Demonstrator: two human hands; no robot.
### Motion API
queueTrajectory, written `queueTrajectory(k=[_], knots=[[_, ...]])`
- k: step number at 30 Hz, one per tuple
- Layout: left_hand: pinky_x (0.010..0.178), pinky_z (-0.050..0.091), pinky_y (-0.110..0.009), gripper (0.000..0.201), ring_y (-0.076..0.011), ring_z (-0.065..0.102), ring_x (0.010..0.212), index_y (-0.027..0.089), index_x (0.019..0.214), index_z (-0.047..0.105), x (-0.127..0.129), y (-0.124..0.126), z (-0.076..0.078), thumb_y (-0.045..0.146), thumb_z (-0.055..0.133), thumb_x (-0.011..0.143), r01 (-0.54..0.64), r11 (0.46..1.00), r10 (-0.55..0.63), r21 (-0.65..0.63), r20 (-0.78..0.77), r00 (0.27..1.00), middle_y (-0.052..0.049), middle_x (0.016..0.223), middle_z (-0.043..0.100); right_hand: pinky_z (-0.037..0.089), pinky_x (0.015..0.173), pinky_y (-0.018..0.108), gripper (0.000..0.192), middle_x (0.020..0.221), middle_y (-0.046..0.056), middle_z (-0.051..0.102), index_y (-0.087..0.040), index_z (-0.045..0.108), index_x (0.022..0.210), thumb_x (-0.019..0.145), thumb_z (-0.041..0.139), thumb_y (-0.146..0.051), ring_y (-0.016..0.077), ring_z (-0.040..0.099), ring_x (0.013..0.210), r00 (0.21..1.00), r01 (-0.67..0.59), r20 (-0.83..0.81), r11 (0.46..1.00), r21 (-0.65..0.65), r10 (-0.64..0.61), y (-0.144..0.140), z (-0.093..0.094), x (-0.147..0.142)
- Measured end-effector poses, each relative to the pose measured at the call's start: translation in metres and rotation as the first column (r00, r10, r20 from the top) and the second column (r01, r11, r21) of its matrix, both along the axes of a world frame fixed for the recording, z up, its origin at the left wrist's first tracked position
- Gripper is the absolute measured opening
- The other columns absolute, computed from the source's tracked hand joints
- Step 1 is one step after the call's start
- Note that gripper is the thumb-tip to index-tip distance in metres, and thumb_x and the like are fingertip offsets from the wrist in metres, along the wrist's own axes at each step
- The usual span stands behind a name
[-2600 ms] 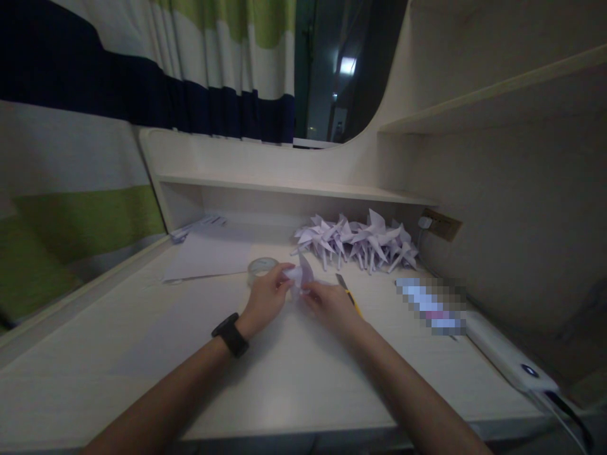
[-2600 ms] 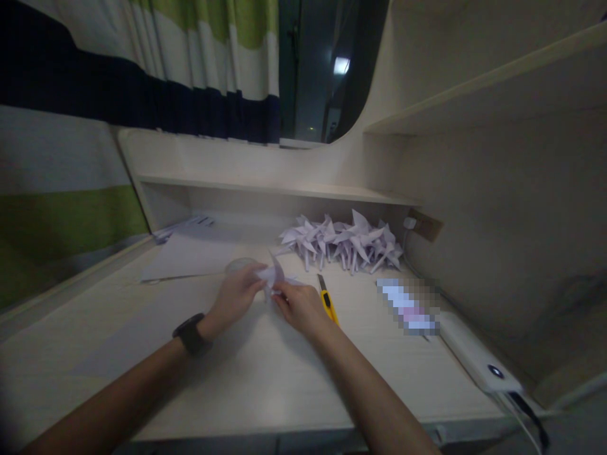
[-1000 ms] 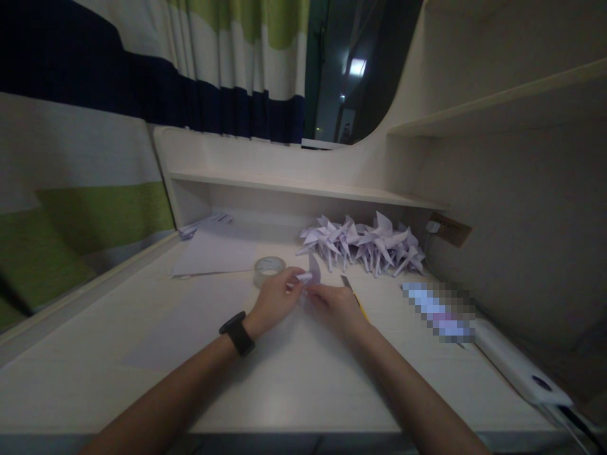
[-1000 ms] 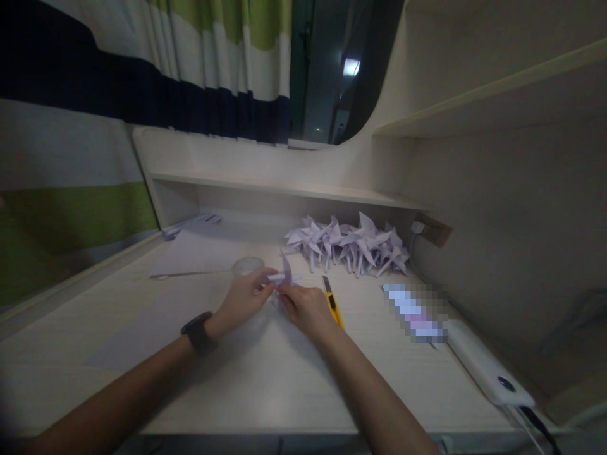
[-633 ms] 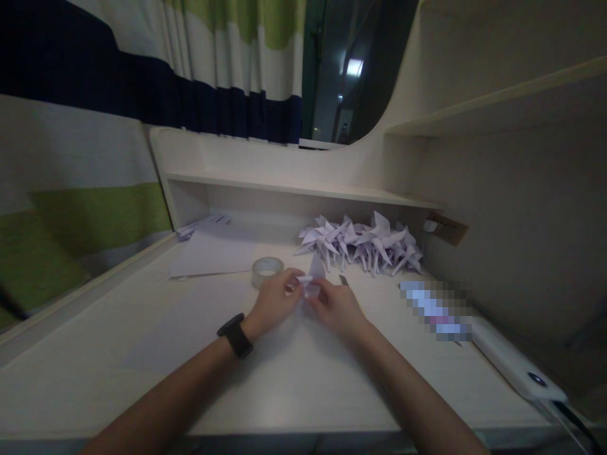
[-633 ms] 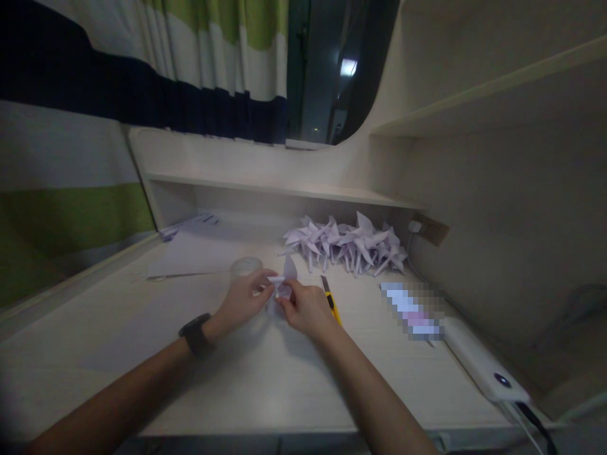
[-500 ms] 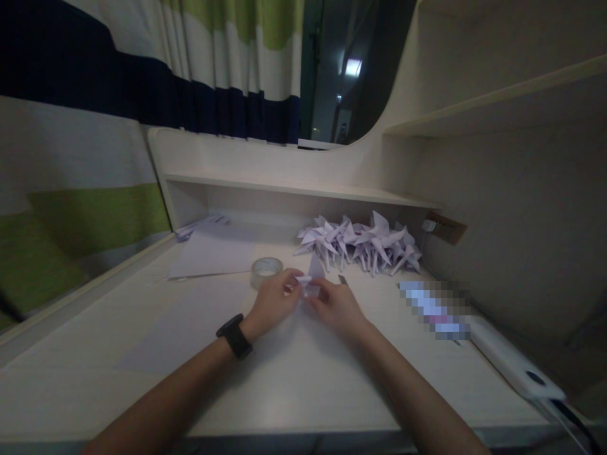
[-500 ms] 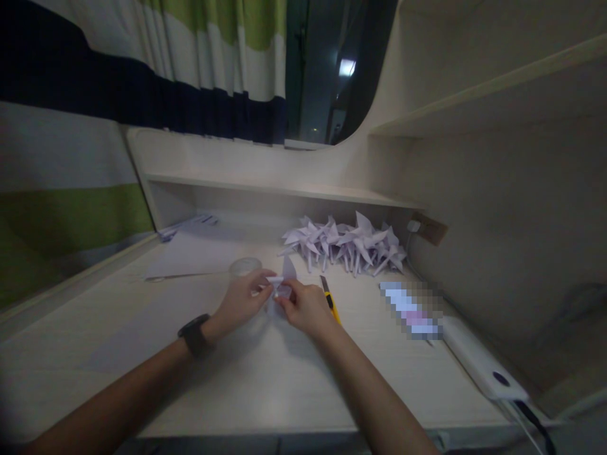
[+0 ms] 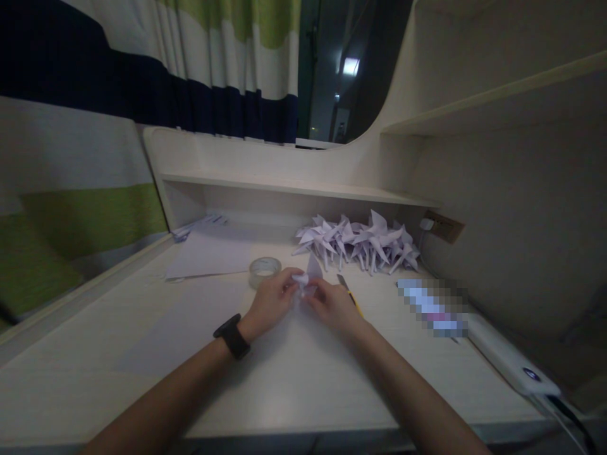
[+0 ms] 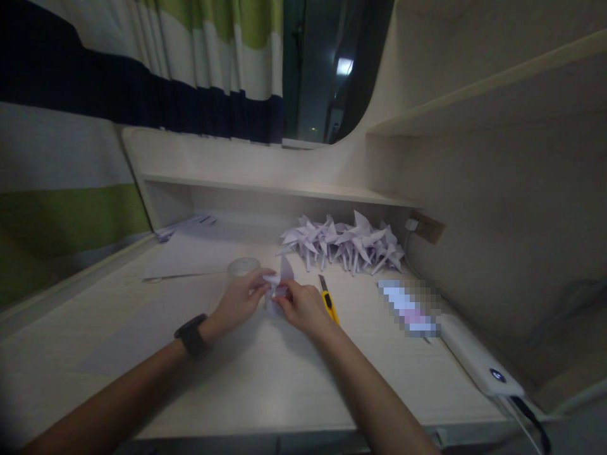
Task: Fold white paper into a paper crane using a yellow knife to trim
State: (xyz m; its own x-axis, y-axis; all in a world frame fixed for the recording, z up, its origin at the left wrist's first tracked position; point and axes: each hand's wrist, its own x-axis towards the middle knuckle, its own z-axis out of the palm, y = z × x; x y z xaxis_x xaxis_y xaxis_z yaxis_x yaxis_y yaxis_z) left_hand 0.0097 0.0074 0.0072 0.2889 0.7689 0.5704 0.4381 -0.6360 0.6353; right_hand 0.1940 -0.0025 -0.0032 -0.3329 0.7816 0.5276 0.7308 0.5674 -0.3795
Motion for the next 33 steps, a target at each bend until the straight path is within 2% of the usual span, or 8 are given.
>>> queueTrajectory(k=[7, 15, 25, 33], knots=[[0.083, 0.05, -0.034, 0.03, -0.02, 0.066, 0.09, 0.021, 0.113, 0.058, -0.0009, 0.0041, -0.0027, 0.015, 0.051, 0.085, 0.001, 1.0, -0.001, -0.01, 0.046, 0.999, -0.005, 0.1, 0.069, 0.039, 0.056, 0.022, 0.023, 0.071, 0.001, 0.07, -0.021, 0.064, 0.106, 0.085, 0.061, -0.031, 0.0144, 0.063, 0.06, 0.999, -0.006, -0.032, 1.0, 0.019, 0.007, -0.0003, -0.001, -0.0003], [0.08, 0.05, -0.033, 0.03, -0.0187, 0.066, 0.083, 0.02, 0.114, 0.057, -0.0006, 0.0036, -0.0032, 0.017, 0.051, 0.085, 0.036, 0.998, -0.032, -0.052, 0.075, 0.997, -0.004, 0.096, 0.069, 0.039, 0.053, 0.022, 0.026, 0.067, 0.0, 0.068, -0.02, 0.064, 0.106, 0.082, 0.065, -0.032, 0.0133, 0.06, 0.056, 0.992, -0.02, -0.124, 1.0, -0.009, 0.018, 0.0009, -0.0018, -0.0019], [0.08, 0.05, -0.033, 0.028, -0.019, 0.066, 0.087, 0.022, 0.111, 0.058, 0.0003, 0.0017, -0.0005, 0.017, 0.05, 0.085, 0.004, 1.0, -0.002, -0.016, 0.086, 0.996, -0.003, 0.097, 0.068, 0.039, 0.057, 0.023, 0.025, 0.072, 0.003, 0.071, -0.02, 0.061, 0.109, 0.087, 0.058, -0.032, 0.0152, 0.064, 0.059, 1.0, -0.011, 0.029, 0.997, 0.073, 0.009, -0.0028, -0.0015, -0.0014], [0.077, 0.051, -0.033, 0.032, -0.0201, 0.067, 0.085, 0.021, 0.116, 0.056, 0.0007, -0.0003, 0.0015, 0.017, 0.05, 0.085, 0.002, 0.999, 0.002, -0.052, 0.08, 0.997, -0.005, 0.097, 0.07, 0.039, 0.058, 0.024, 0.027, 0.073, 0.004, 0.072, -0.02, 0.06, 0.11, 0.088, 0.056, -0.034, 0.0168, 0.066, 0.062, 0.997, 0.006, 0.079, 0.993, 0.118, -0.016, -0.0034, -0.0024, -0.0007]])
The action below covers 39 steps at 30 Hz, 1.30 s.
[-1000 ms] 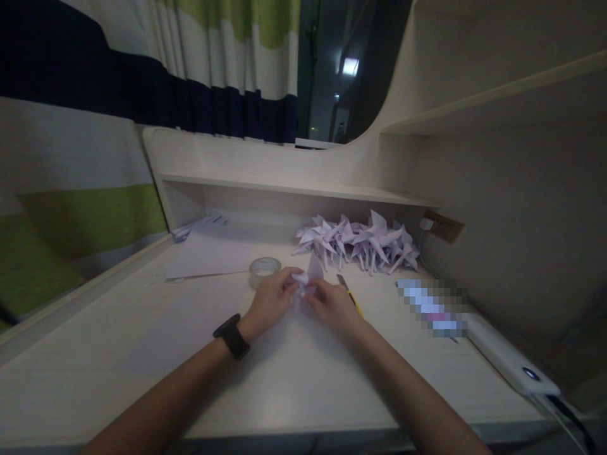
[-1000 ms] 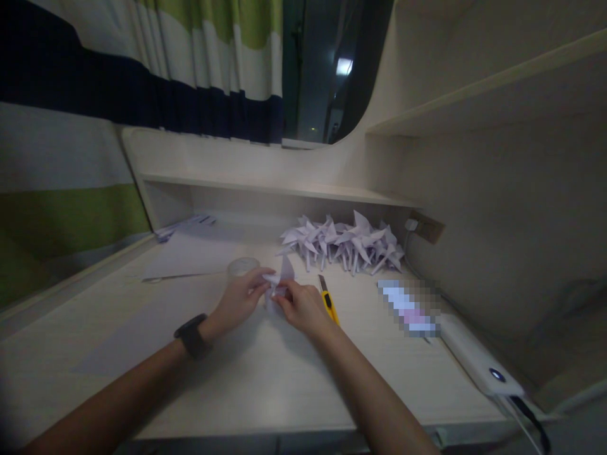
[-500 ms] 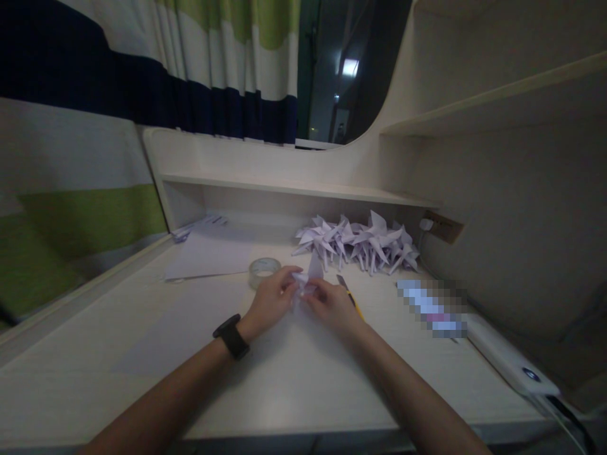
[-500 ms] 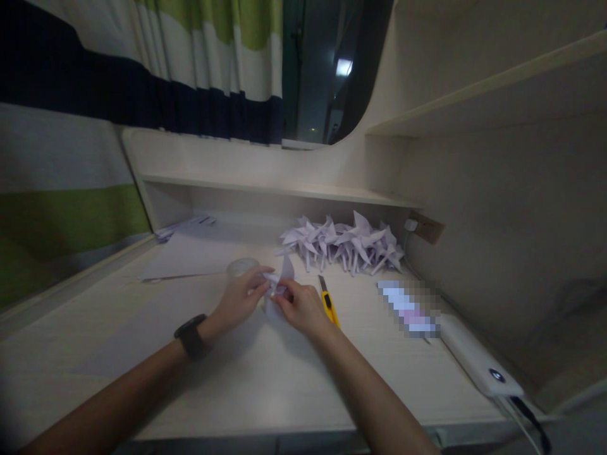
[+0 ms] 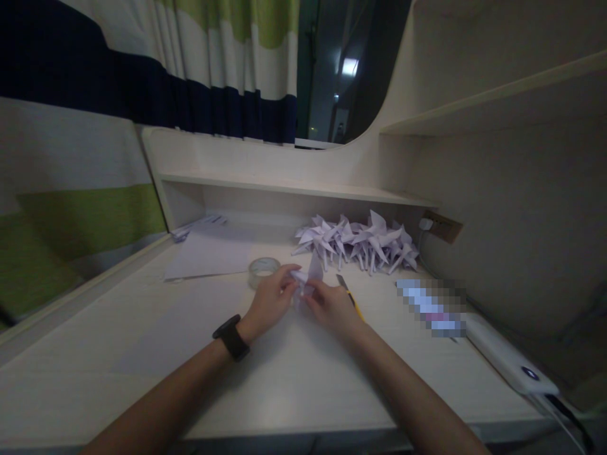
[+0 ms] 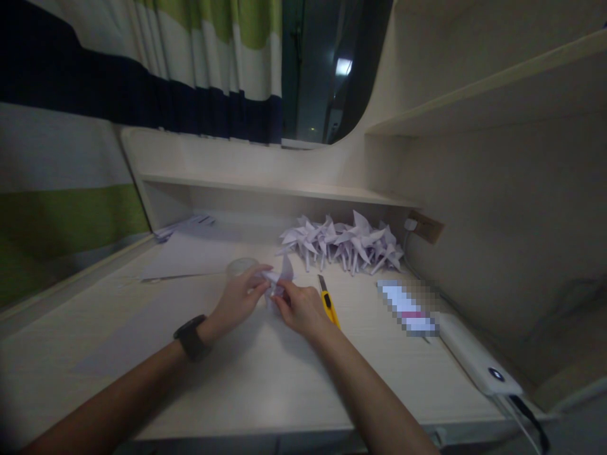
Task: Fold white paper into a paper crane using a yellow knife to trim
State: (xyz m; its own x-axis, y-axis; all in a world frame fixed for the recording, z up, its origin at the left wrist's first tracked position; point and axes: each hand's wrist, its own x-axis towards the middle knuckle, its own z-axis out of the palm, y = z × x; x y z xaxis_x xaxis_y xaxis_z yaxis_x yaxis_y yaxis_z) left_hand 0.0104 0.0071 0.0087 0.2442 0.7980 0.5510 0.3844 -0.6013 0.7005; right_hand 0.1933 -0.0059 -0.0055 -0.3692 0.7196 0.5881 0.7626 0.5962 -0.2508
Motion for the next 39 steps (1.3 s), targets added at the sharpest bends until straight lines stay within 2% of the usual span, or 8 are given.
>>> queueTrajectory(k=[13, 22, 33, 39], knots=[[0.075, 0.051, -0.032, 0.032, -0.0198, 0.068, 0.084, 0.021, 0.116, 0.055, 0.0006, -0.0015, 0.0019, 0.017, 0.051, 0.085, 0.005, 1.0, -0.005, -0.021, 0.014, 1.0, -0.004, 0.093, 0.07, 0.04, 0.056, 0.025, 0.029, 0.07, 0.003, 0.07, -0.018, 0.059, 0.112, 0.088, 0.056, -0.034, 0.0173, 0.065, 0.059, 0.999, -0.009, -0.038, 0.999, -0.032, 0.008, -0.0024, 0.0021, -0.001], [0.074, 0.049, -0.032, 0.033, -0.0193, 0.066, 0.079, 0.022, 0.115, 0.056, -0.0007, 0.0009, 0.0019, 0.019, 0.056, 0.082, -0.058, 0.998, 0.058, 0.015, 0.008, 0.998, -0.002, 0.087, 0.069, 0.04, 0.055, 0.023, 0.027, 0.07, 0.002, 0.07, -0.019, 0.058, 0.111, 0.088, 0.056, -0.033, 0.0158, 0.065, 0.058, 0.997, -0.023, -0.073, 0.999, -0.026, 0.021, -0.0023, 0.0005, -0.0011], [0.076, 0.048, -0.033, 0.031, -0.0181, 0.064, 0.08, 0.023, 0.113, 0.057, -0.0031, 0.0055, -0.0011, 0.016, 0.055, 0.082, -0.038, 0.998, 0.038, 0.044, -0.005, 0.999, -0.001, 0.091, 0.067, 0.04, 0.055, 0.022, 0.025, 0.07, 0.001, 0.069, -0.02, 0.058, 0.108, 0.087, 0.057, -0.033, 0.015, 0.064, 0.058, 0.995, -0.038, -0.09, 0.998, -0.05, 0.034, -0.004, 0.0027, -0.0019], [0.077, 0.048, -0.033, 0.028, -0.0177, 0.064, 0.081, 0.024, 0.111, 0.058, -0.0033, 0.0035, 0.0023, 0.017, 0.056, 0.084, -0.004, 0.998, 0.005, 0.062, -0.021, 1.0, 0.0, 0.09, 0.067, 0.038, 0.053, 0.021, 0.018, 0.067, 0.0, 0.068, -0.02, 0.06, 0.101, 0.086, 0.057, -0.03, 0.0132, 0.061, 0.055, 0.982, -0.051, -0.187, 0.997, -0.052, 0.041, -0.0008, 0.0019, -0.0009]])
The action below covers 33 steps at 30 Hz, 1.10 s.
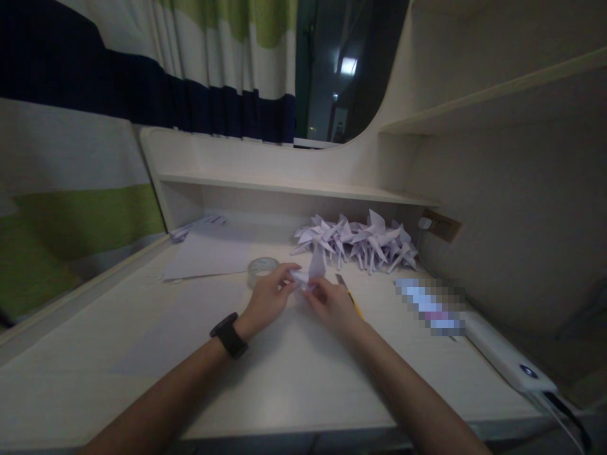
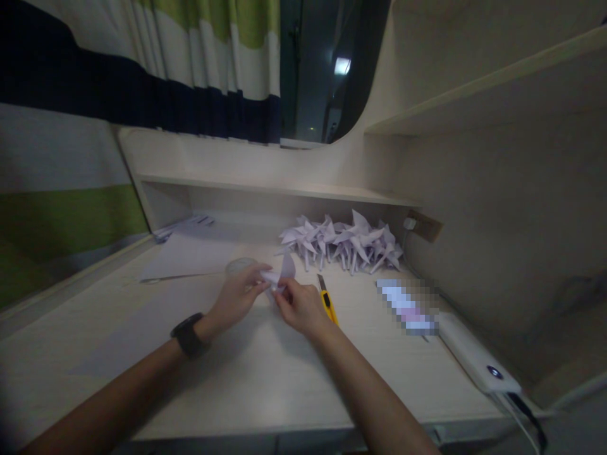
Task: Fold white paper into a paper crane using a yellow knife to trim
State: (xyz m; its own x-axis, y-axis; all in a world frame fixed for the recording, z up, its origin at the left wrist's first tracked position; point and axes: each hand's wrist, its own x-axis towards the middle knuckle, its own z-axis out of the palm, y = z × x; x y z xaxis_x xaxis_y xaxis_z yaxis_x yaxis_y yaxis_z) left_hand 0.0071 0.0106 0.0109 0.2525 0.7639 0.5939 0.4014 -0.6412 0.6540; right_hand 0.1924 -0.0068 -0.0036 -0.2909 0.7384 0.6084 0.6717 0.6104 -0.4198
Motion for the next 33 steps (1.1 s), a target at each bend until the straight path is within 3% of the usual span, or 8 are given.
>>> queueTrajectory(k=[5, 11, 17, 21, 24, 27, 30, 33], knots=[[0.076, 0.05, -0.031, 0.026, -0.0166, 0.063, 0.082, 0.021, 0.111, 0.057, 0.002, 0.0, -0.001, 0.02, 0.054, 0.086, 0.074, 0.997, -0.074, 0.002, 0.018, 0.997, -0.004, 0.099, 0.065, 0.038, 0.053, 0.021, 0.014, 0.065, 0.0, 0.067, -0.02, 0.061, 0.096, 0.087, 0.058, -0.031, 0.0132, 0.06, 0.054, 0.998, -0.012, -0.059, 0.999, -0.037, 0.01, 0.002, 0.002, 0.002], [0.071, 0.05, -0.03, 0.032, -0.0167, 0.062, 0.078, 0.019, 0.116, 0.055, 0.002, -0.001, -0.002, 0.026, 0.057, 0.085, 0.091, 0.995, -0.09, -0.047, 0.016, 0.996, -0.003, 0.088, 0.063, 0.035, 0.05, 0.021, 0.013, 0.059, -0.001, 0.064, -0.02, 0.063, 0.092, 0.085, 0.059, -0.029, 0.012, 0.056, 0.05, 0.999, -0.008, -0.05, 0.999, -0.038, 0.006, 0.001, 0.003, 0.002], [0.068, 0.051, -0.028, 0.034, -0.0156, 0.064, 0.073, 0.02, 0.118, 0.051, 0.001, -0.005, 0.006, 0.023, 0.055, 0.084, 0.058, 0.996, -0.054, -0.066, 0.055, 0.997, 0.0, 0.08, 0.066, 0.037, 0.047, 0.02, 0.017, 0.055, -0.002, 0.061, -0.018, 0.063, 0.09, 0.082, 0.062, -0.033, 0.0118, 0.055, 0.047, 0.966, -0.071, -0.256, 0.982, -0.173, 0.025, 0.004, 0.006, 0.001], [0.066, 0.052, -0.027, 0.042, -0.0157, 0.066, 0.074, 0.021, 0.118, 0.051, 0.001, -0.005, 0.009, 0.015, 0.059, 0.076, 0.001, 1.0, -0.001, -0.024, 0.022, 1.0, -0.001, 0.088, 0.07, 0.035, 0.04, 0.019, 0.025, 0.049, -0.003, 0.059, -0.017, 0.061, 0.088, 0.077, 0.065, -0.039, 0.0107, 0.051, 0.04, 0.894, -0.169, -0.448, 0.928, -0.331, 0.003, 0.006, 0.009, 0.0], [0.061, 0.05, -0.025, 0.033, -0.0141, 0.065, 0.068, 0.021, 0.11, 0.055, 0.0, -0.006, 0.011, 0.016, 0.057, 0.077, -0.14, 0.987, 0.137, 0.083, 0.044, 0.99, -0.001, 0.085, 0.069, 0.027, 0.033, 0.018, 0.032, 0.046, -0.003, 0.059, -0.017, 0.059, 0.087, 0.073, 0.067, -0.045, 0.0078, 0.041, 0.031, 0.815, -0.219, -0.576, 0.889, -0.402, -0.059, 0.008, 0.014, 0.001], [0.056, 0.048, -0.025, 0.025, -0.0134, 0.061, 0.061, 0.02, 0.103, 0.058, 0.0, -0.006, 0.01, 0.022, 0.059, 0.078, -0.291, 0.94, 0.286, 0.18, 0.054, 0.957, 0.001, 0.077, 0.066, 0.023, 0.028, 0.018, 0.039, 0.044, -0.004, 0.058, -0.016, 0.058, 0.084, 0.069, 0.07, -0.049, 0.0064, 0.035, 0.027, 0.716, -0.271, -0.691, 0.872, -0.408, -0.101, 0.011, 0.017, 0.003], [0.059, 0.049, -0.027, 0.026, -0.0159, 0.061, 0.067, 0.02, 0.099, 0.059, 0.002, -0.006, 0.006, 0.029, 0.066, 0.075, -0.284, 0.924, 0.296, 0.257, -0.012, 0.955, -0.001, 0.078, 0.063, 0.024, 0.028, 0.018, 0.039, 0.044, -0.003, 0.059, -0.016, 0.058, 0.083, 0.067, 0.073, -0.049, 0.0063, 0.036, 0.027, 0.624, -0.31, -0.773, 0.871, -0.381, -0.116, 0.013, 0.018, 0.004], [0.062, 0.051, -0.028, 0.035, -0.0174, 0.063, 0.074, 0.02, 0.107, 0.06, 0.004, -0.005, -0.001, 0.033, 0.069, 0.076, -0.2, 0.942, 0.235, 0.271, -0.101, 0.967, -0.004, 0.09, 0.066, 0.022, 0.028, 0.017, 0.037, 0.045, -0.004, 0.059, -0.016, 0.06, 0.082, 0.067, 0.075, -0.045, 0.0048, 0.035, 0.027, 0.545, -0.381, -0.83, 0.848, -0.369, -0.116, 0.013, 0.017, 0.004]])
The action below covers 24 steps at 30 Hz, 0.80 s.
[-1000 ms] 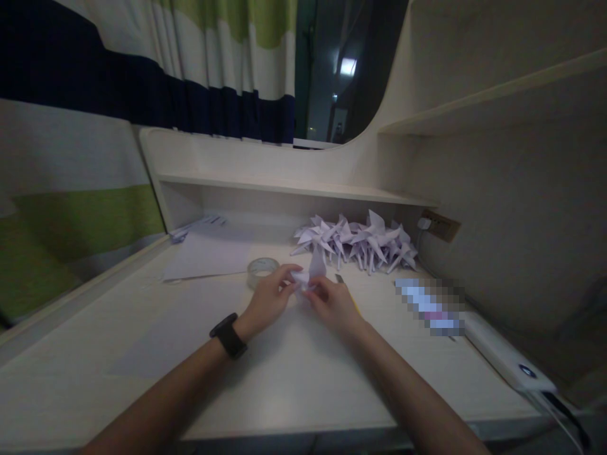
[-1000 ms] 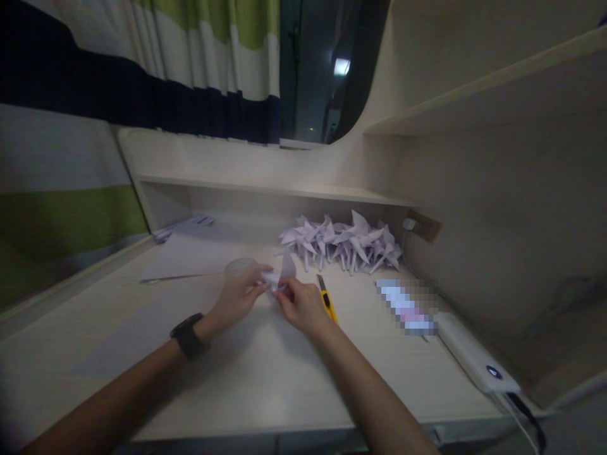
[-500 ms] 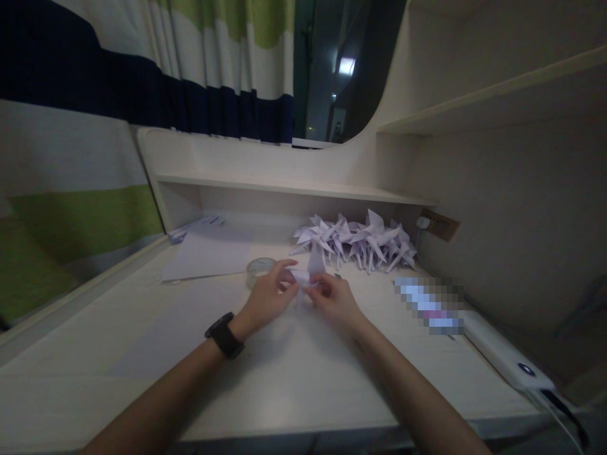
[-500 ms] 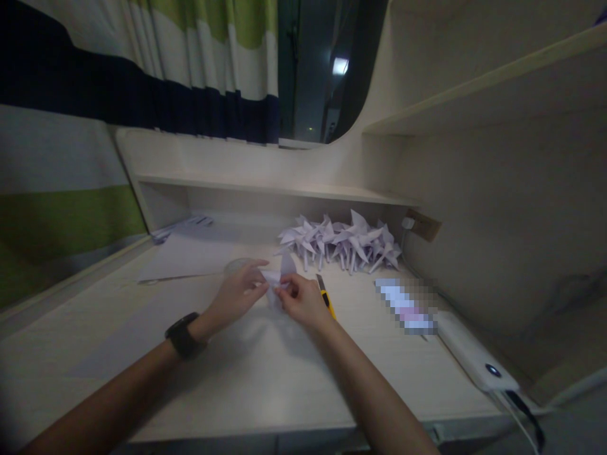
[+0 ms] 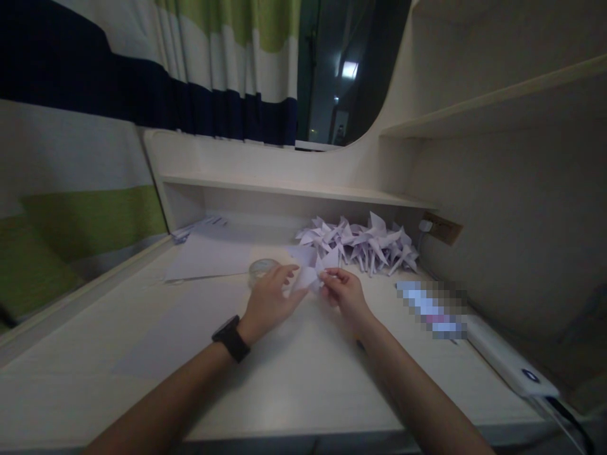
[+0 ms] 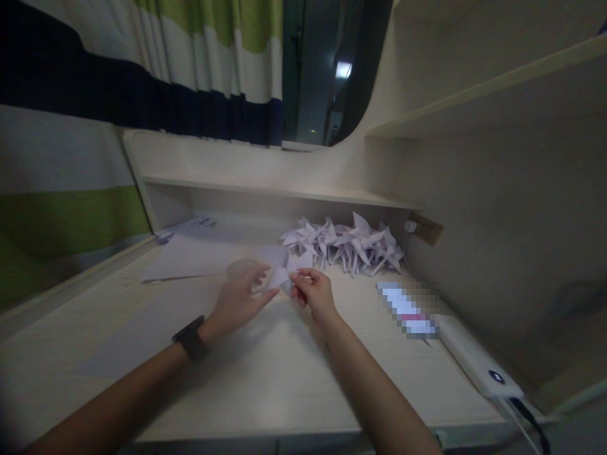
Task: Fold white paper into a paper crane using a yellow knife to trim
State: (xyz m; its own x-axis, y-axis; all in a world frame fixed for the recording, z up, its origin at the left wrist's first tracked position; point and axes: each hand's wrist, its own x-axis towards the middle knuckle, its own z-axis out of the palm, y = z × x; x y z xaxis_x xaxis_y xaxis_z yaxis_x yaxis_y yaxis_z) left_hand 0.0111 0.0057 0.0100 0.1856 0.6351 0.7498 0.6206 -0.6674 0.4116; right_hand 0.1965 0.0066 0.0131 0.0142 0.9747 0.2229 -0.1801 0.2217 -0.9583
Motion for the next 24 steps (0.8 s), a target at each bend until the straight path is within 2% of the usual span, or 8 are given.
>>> queueTrajectory(k=[3, 6, 11, 13, 15, 18, 21, 24], knots=[[0.064, 0.051, -0.027, 0.03, -0.016, 0.066, 0.074, 0.021, 0.114, 0.06, -0.001, 0.001, -0.004, 0.031, 0.06, 0.086, 0.061, 0.998, -0.063, -0.033, -0.05, 0.997, -0.005, 0.099, 0.07, 0.02, 0.028, 0.017, 0.035, 0.046, -0.005, 0.057, -0.015, 0.062, 0.079, 0.065, 0.076, -0.043, 0.0033, 0.034, 0.027, 0.996, -0.051, -0.071, 0.996, -0.066, 0.047, -0.001, 0.0, 0.001], [0.069, 0.05, -0.028, 0.025, -0.0178, 0.068, 0.078, 0.021, 0.112, 0.064, -0.006, 0.003, -0.006, 0.03, 0.051, 0.092, 0.033, 0.999, -0.03, 0.016, -0.16, 0.987, -0.006, 0.097, 0.072, 0.021, 0.029, 0.016, 0.034, 0.047, -0.005, 0.056, -0.014, 0.063, 0.077, 0.065, 0.076, -0.043, 0.0029, 0.034, 0.029, 0.994, -0.075, -0.083, 0.992, -0.105, 0.067, 0.0, 0.0, 0.002], [0.067, 0.049, -0.027, 0.028, -0.0198, 0.068, 0.073, 0.022, 0.11, 0.067, -0.012, 0.006, -0.007, 0.026, 0.044, 0.095, -0.075, 0.995, 0.093, 0.066, -0.334, 0.938, -0.006, 0.086, 0.074, 0.022, 0.031, 0.019, 0.038, 0.046, -0.003, 0.054, -0.013, 0.064, 0.078, 0.071, 0.067, -0.051, 0.0066, 0.036, 0.031, 0.981, 0.061, 0.19, 0.994, -0.088, -0.044, 0.004, -0.005, 0.004], [0.072, 0.05, -0.03, 0.028, -0.0216, 0.069, 0.081, 0.021, 0.108, 0.068, -0.012, 0.007, -0.007, 0.026, 0.044, 0.094, -0.082, 0.996, 0.09, 0.039, -0.3, 0.95, -0.008, 0.094, 0.074, 0.028, 0.036, 0.021, 0.035, 0.045, -0.004, 0.051, -0.015, 0.065, 0.08, 0.074, 0.065, -0.05, 0.0094, 0.042, 0.036, 0.895, 0.199, 0.395, 0.978, 0.062, -0.207, 0.003, -0.005, 0.005], [0.078, 0.051, -0.032, 0.027, -0.023, 0.069, 0.088, 0.02, 0.105, 0.069, -0.011, 0.008, -0.007, 0.026, 0.045, 0.093, -0.071, 0.997, 0.07, 0.004, -0.247, 0.966, -0.008, 0.099, 0.073, 0.035, 0.045, 0.022, 0.029, 0.049, -0.004, 0.052, -0.017, 0.066, 0.085, 0.076, 0.065, -0.045, 0.0117, 0.049, 0.045, 0.745, 0.27, 0.54, 0.918, 0.292, -0.391, 0.0, -0.002, 0.006], [0.083, 0.051, -0.035, 0.025, -0.0234, 0.068, 0.091, 0.021, 0.103, 0.07, -0.01, 0.01, -0.007, 0.025, 0.048, 0.091, -0.049, 0.998, 0.04, -0.04, -0.204, 0.978, -0.007, 0.1, 0.073, 0.042, 0.06, 0.025, 0.023, 0.072, 0.001, 0.063, -0.021, 0.067, 0.094, 0.078, 0.065, -0.038, 0.0131, 0.054, 0.059, 0.589, 0.176, 0.619, 0.83, 0.529, -0.52, -0.007, 0.003, 0.006], [0.085, 0.051, -0.036, 0.023, -0.0237, 0.068, 0.092, 0.021, 0.102, 0.071, -0.01, 0.012, -0.007, 0.022, 0.052, 0.088, -0.028, 0.997, 0.019, -0.069, -0.129, 0.991, -0.007, 0.101, 0.073, 0.043, 0.067, 0.026, 0.016, 0.087, 0.003, 0.066, -0.021, 0.068, 0.091, 0.079, 0.067, -0.031, 0.0138, 0.055, 0.065, 0.534, 0.057, 0.673, 0.816, 0.576, -0.512, -0.01, 0.001, 0.003], [0.085, 0.052, -0.038, 0.022, -0.0232, 0.069, 0.087, 0.021, 0.101, 0.071, -0.009, 0.013, -0.005, 0.021, 0.058, 0.084, -0.045, 0.992, 0.044, -0.116, -0.017, 0.999, -0.006, 0.099, 0.074, 0.042, 0.068, 0.026, 0.008, 0.084, 0.003, 0.067, -0.021, 0.068, 0.085, 0.079, 0.067, -0.026, 0.0149, 0.057, 0.069, 0.504, 0.01, 0.723, 0.84, 0.543, -0.473, -0.01, -0.004, 0.001]])
